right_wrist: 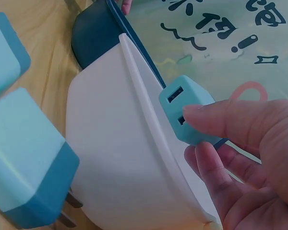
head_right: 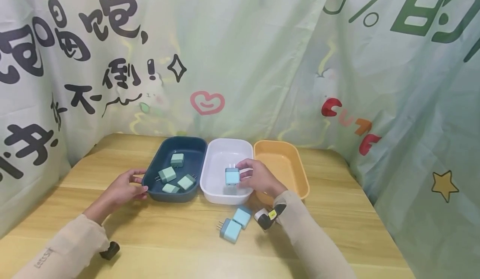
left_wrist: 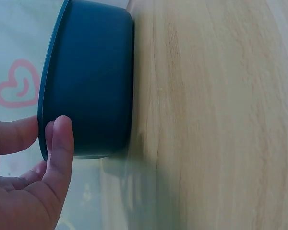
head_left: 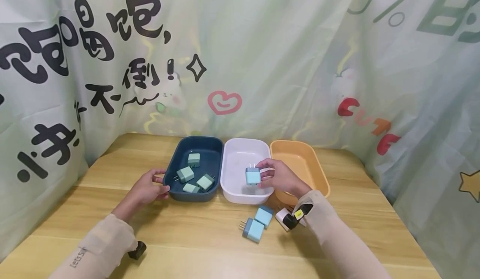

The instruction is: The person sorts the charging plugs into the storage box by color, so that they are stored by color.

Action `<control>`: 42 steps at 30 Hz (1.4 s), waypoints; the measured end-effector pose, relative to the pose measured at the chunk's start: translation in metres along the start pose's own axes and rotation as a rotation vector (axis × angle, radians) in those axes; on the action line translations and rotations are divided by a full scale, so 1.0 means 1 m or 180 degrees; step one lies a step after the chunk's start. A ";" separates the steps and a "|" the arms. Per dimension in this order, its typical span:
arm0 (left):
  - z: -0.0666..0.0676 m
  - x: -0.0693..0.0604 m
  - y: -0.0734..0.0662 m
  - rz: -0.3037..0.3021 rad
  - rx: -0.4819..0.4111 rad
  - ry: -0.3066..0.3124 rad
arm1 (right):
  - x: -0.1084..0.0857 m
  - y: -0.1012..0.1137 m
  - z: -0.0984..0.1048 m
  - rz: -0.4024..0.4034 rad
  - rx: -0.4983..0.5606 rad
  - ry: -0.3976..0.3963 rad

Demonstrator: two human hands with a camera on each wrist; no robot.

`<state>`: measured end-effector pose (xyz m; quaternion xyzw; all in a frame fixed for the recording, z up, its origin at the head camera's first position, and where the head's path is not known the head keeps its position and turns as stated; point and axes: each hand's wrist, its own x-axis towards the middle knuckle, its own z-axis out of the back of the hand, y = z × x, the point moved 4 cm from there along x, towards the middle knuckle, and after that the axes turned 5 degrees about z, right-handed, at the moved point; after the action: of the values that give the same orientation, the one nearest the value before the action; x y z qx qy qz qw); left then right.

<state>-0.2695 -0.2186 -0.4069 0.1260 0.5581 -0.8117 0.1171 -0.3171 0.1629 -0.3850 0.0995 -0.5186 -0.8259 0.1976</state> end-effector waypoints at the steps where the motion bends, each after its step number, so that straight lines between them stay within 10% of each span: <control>1: 0.000 0.000 0.000 0.0006 -0.0005 0.0003 | 0.002 -0.001 0.000 -0.0021 -0.0024 -0.0009; 42: -0.001 0.001 0.001 -0.0117 0.0029 -0.0010 | 0.077 -0.002 -0.002 -0.0339 -0.0151 -0.0218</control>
<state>-0.2702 -0.2186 -0.4084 0.1150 0.5564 -0.8165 0.1024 -0.3864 0.1293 -0.3845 0.0939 -0.4993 -0.8502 0.1378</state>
